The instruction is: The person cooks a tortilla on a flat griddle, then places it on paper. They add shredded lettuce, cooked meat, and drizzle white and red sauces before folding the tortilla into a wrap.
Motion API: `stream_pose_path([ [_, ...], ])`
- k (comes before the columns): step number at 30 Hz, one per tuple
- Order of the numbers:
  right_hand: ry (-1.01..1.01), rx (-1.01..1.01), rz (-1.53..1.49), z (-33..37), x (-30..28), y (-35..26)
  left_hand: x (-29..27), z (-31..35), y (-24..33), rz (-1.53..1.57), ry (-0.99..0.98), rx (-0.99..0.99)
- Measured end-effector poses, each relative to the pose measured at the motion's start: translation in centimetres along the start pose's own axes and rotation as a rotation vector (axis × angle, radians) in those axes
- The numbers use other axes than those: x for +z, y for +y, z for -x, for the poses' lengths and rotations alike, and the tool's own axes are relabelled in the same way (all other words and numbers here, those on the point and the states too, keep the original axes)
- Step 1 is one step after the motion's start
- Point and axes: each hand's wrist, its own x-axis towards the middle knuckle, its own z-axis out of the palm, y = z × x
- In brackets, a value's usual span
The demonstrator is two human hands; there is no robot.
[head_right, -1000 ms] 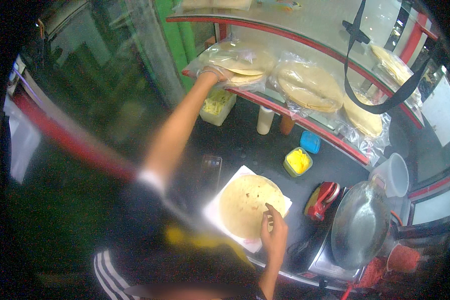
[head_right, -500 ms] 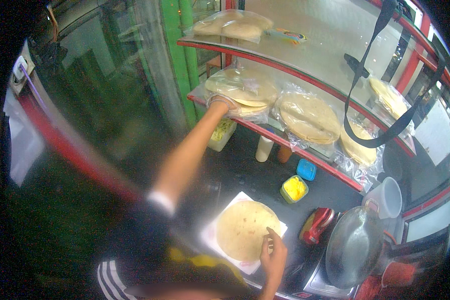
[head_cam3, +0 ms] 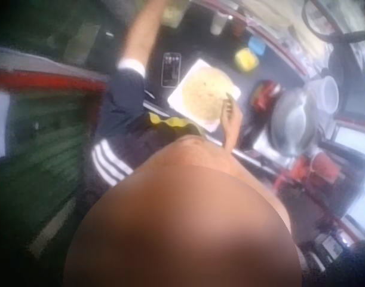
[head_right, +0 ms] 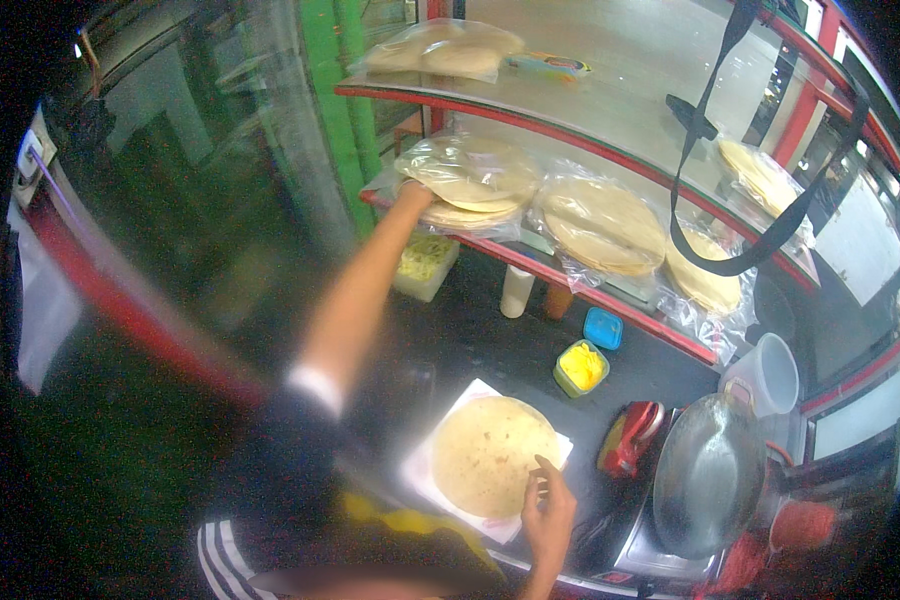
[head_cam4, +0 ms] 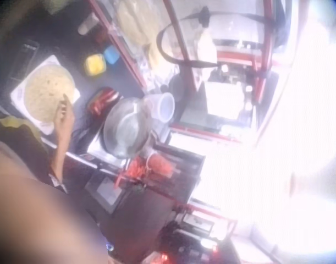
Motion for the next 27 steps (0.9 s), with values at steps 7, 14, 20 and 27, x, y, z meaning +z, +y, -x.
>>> stream_pose_path([
  [7,0.037,0.021,-0.021,-0.2,-0.1,0.5,0.0,-0.3,0.2,0.035,-0.012,-0.005],
  [14,0.035,0.028,-0.004,-1.3,-0.4,0.3,2.0,-0.7,1.9,0.081,-0.029,0.006],
  [20,0.041,-0.009,-0.004,-2.0,-0.7,-0.2,4.4,-1.6,4.2,0.114,-0.037,0.020],
  [27,0.072,0.011,0.005,-1.8,-1.0,0.3,6.0,-2.7,5.3,0.130,-0.038,0.016],
])
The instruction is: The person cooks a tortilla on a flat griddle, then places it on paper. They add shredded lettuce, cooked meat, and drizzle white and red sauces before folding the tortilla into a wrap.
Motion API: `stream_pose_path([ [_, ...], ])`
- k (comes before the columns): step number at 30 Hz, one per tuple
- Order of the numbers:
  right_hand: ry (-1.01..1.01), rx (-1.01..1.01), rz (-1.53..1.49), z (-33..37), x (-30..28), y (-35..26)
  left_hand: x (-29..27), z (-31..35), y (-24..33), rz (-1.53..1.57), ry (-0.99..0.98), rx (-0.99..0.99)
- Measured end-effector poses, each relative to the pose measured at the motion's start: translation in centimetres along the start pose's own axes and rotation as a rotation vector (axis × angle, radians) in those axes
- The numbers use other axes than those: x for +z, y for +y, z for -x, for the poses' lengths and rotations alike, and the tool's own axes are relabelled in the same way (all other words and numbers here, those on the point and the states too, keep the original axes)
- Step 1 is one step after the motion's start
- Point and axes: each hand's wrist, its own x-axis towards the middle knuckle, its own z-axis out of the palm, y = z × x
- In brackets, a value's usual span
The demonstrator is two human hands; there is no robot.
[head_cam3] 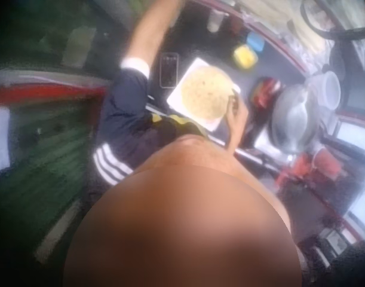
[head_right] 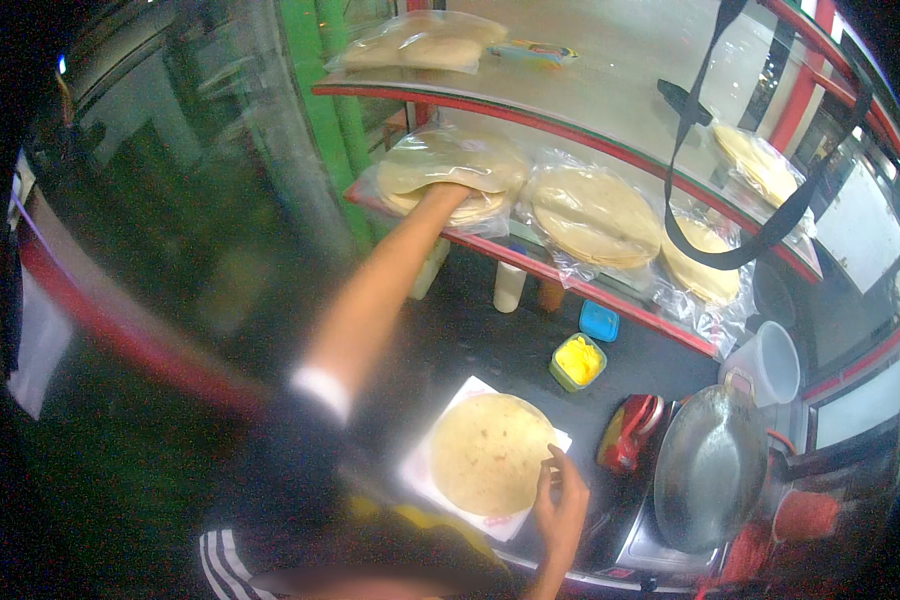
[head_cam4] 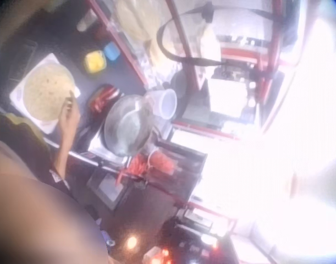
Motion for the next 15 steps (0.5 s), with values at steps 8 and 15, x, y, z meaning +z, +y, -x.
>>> stream_pose_path([
  [8,0.054,0.066,0.017,0.5,-0.4,2.0,0.4,-1.0,0.1,0.017,-0.013,-0.016],
  [15,0.045,0.098,0.038,0.5,-0.6,1.8,0.2,-0.9,-0.6,0.045,-0.024,-0.039],
])
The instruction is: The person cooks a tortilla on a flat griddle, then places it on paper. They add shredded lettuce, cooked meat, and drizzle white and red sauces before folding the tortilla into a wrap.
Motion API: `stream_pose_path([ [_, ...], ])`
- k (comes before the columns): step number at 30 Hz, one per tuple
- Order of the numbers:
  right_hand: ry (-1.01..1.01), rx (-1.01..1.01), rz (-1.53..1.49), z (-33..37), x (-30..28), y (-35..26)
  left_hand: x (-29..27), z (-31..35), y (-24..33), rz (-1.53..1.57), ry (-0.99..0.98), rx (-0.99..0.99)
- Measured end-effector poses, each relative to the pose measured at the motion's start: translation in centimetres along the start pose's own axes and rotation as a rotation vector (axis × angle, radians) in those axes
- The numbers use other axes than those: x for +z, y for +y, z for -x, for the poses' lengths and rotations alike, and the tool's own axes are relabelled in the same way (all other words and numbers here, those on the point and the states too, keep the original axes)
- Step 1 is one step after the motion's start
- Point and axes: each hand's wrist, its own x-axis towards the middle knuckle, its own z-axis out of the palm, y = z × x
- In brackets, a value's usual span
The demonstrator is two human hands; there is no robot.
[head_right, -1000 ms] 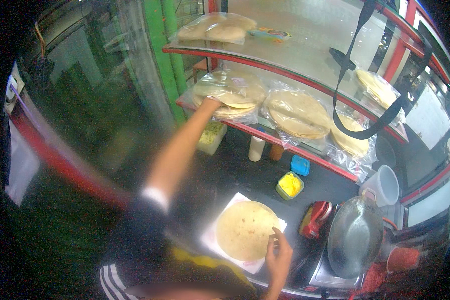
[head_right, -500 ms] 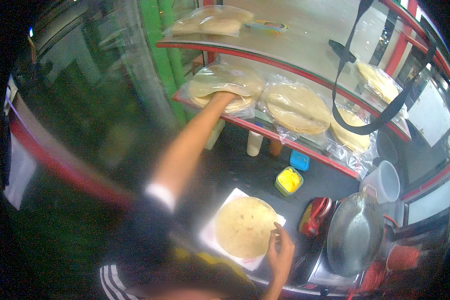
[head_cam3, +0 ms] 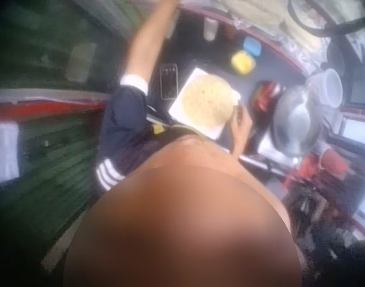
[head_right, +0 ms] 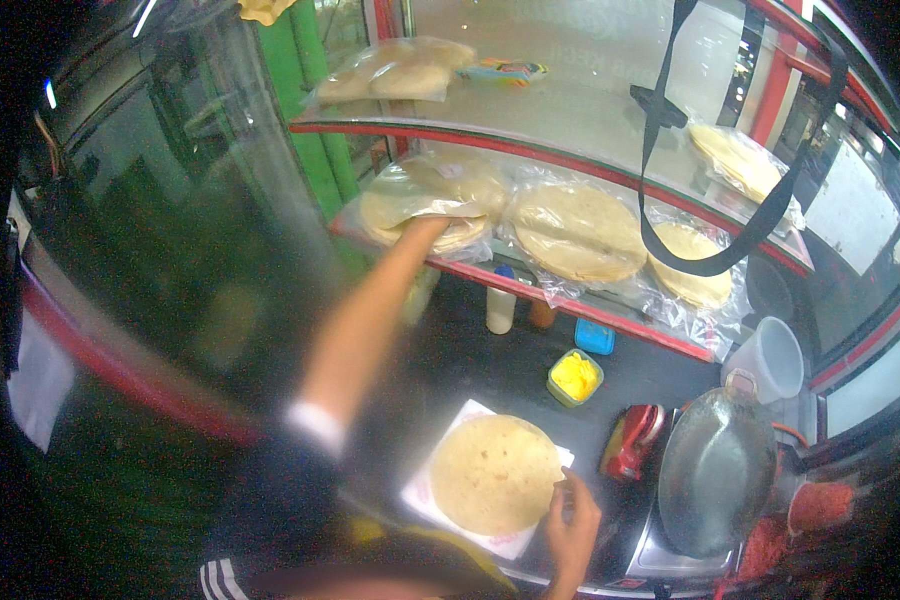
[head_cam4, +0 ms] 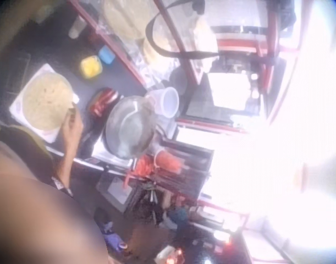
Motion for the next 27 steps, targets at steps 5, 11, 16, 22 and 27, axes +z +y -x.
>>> stream_pose_path([
  [5,-0.014,-0.060,-0.024,-1.1,0.2,-0.6,0.0,0.1,-0.3,0.031,-0.001,-0.018],
  [11,-0.020,-0.091,-0.071,-1.7,0.4,0.0,-0.4,0.0,-0.3,0.062,-0.016,-0.039],
  [16,0.009,-0.058,-0.083,-1.5,0.6,0.1,-1.0,-0.2,-0.8,0.087,-0.028,-0.049],
  [22,-0.010,-0.017,-0.050,-1.4,0.5,-1.5,-1.6,0.0,-1.8,0.108,-0.039,-0.062],
  [27,0.021,-0.019,-0.070,-1.3,0.9,-2.6,-1.6,0.2,-2.2,0.118,-0.045,-0.069],
])
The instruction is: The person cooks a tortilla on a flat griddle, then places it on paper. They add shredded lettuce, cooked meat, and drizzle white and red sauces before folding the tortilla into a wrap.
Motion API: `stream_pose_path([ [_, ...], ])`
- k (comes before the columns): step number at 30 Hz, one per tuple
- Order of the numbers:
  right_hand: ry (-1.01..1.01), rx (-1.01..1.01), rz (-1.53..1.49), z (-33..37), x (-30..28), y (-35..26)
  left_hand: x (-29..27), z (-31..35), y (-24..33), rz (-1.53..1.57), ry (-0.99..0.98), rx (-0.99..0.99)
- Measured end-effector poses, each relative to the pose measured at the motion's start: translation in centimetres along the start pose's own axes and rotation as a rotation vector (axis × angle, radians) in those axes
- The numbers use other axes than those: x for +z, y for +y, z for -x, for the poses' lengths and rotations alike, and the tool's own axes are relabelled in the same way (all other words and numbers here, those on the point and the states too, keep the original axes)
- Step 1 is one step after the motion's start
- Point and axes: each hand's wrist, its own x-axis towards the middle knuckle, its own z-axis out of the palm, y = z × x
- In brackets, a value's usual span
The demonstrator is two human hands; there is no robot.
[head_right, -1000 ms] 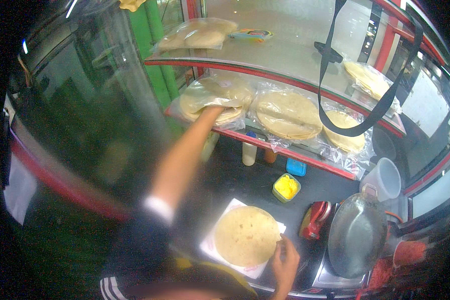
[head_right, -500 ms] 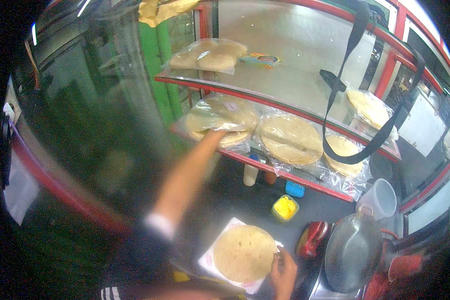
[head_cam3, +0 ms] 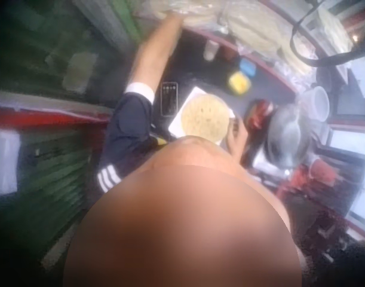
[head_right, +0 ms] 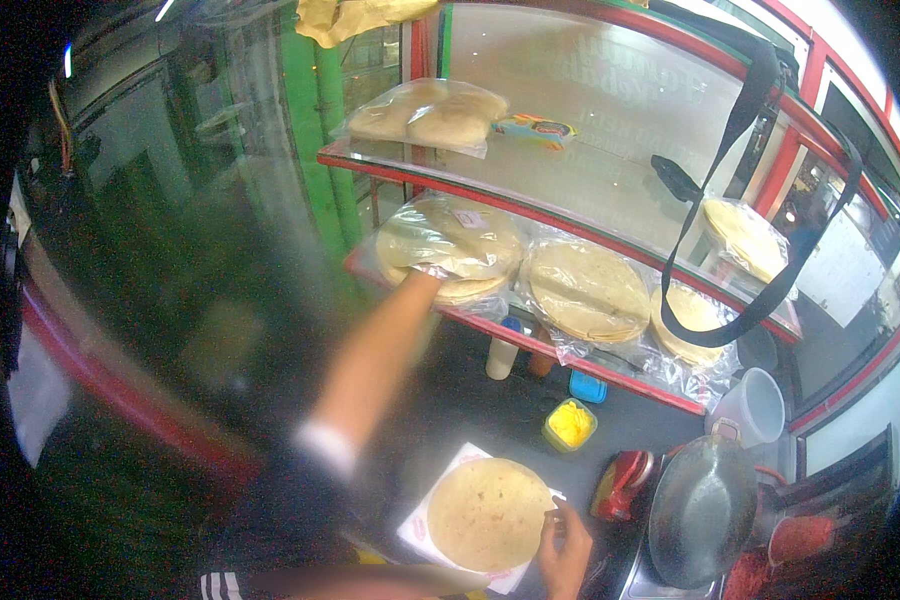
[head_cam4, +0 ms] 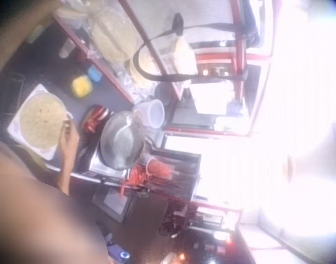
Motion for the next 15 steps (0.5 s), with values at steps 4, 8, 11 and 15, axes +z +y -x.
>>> stream_pose_path([
  [4,-0.020,0.038,-0.009,0.06,0.22,0.12,-0.10,0.02,-0.24,0.003,-0.001,-0.002],
  [8,-0.013,-0.004,-0.013,-0.24,0.25,0.54,-0.25,-0.01,-0.54,0.004,-0.003,-0.004],
  [11,-0.010,0.000,0.019,-0.43,0.27,0.59,-0.43,0.04,-0.75,0.004,0.001,-0.005],
  [15,-0.001,-0.060,-0.028,-0.55,0.21,0.26,-0.65,0.02,-0.80,0.004,0.007,-0.001],
])
